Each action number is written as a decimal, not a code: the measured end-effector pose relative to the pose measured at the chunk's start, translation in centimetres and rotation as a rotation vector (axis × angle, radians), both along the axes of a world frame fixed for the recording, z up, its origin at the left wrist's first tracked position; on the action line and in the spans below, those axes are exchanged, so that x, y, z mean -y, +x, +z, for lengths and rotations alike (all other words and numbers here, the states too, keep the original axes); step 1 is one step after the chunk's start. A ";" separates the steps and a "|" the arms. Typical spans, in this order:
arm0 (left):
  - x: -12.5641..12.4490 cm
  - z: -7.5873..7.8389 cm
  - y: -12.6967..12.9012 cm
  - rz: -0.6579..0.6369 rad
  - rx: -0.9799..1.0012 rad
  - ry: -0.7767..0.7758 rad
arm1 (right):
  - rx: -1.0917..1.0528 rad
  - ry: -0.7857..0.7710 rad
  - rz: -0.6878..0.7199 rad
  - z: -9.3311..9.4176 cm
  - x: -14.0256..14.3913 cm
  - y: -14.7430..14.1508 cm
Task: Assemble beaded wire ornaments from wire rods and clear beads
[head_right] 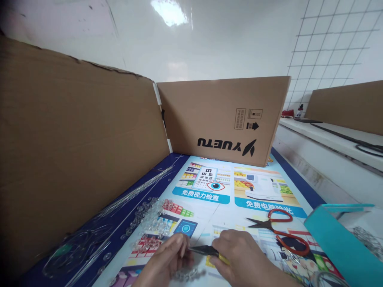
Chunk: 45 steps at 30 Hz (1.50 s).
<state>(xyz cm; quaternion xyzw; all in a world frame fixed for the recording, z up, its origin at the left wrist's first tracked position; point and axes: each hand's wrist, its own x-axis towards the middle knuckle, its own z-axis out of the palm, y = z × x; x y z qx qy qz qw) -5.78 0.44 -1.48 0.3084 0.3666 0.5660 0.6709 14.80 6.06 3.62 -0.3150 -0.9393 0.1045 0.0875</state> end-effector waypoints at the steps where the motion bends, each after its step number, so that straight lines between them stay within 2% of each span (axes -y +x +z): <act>1: -0.1 -0.2 -0.1 0.021 -0.074 0.019 | -0.004 0.008 0.000 0.0 0.0 0.0; 4: -0.4 -0.7 -0.5 0.051 -0.261 0.024 | -0.013 0.017 0.005 0.0 0.1 0.0; 9: -0.4 -1.0 -0.7 0.030 -0.333 0.027 | -0.020 0.035 0.021 0.0 0.1 0.1; 12: -0.5 -1.0 -0.8 0.006 -0.454 0.047 | -0.030 0.029 0.018 -0.1 -0.1 0.1; 18: -0.3 -0.9 -1.0 -0.028 -0.637 0.165 | -0.076 -0.056 -0.027 -0.2 -1.0 0.4; 20: -0.2 -0.6 -0.9 0.003 -0.600 0.143 | -0.077 -0.071 -0.029 -0.2 -1.2 0.5; 26: -0.3 0.3 -0.5 0.130 -0.196 -0.020 | -0.088 -0.035 -0.001 -0.6 -1.3 0.5; 35: -0.3 0.3 -0.5 0.088 -0.245 -0.026 | -0.065 0.108 0.076 -1.2 -0.7 0.4; 40: -0.3 0.5 -0.4 0.056 -0.312 0.017 | -0.053 0.120 0.093 -1.0 -0.5 0.3; 45: -0.4 0.0 -0.5 0.085 -0.373 0.039 | -0.049 0.130 0.091 -0.7 -0.2 0.2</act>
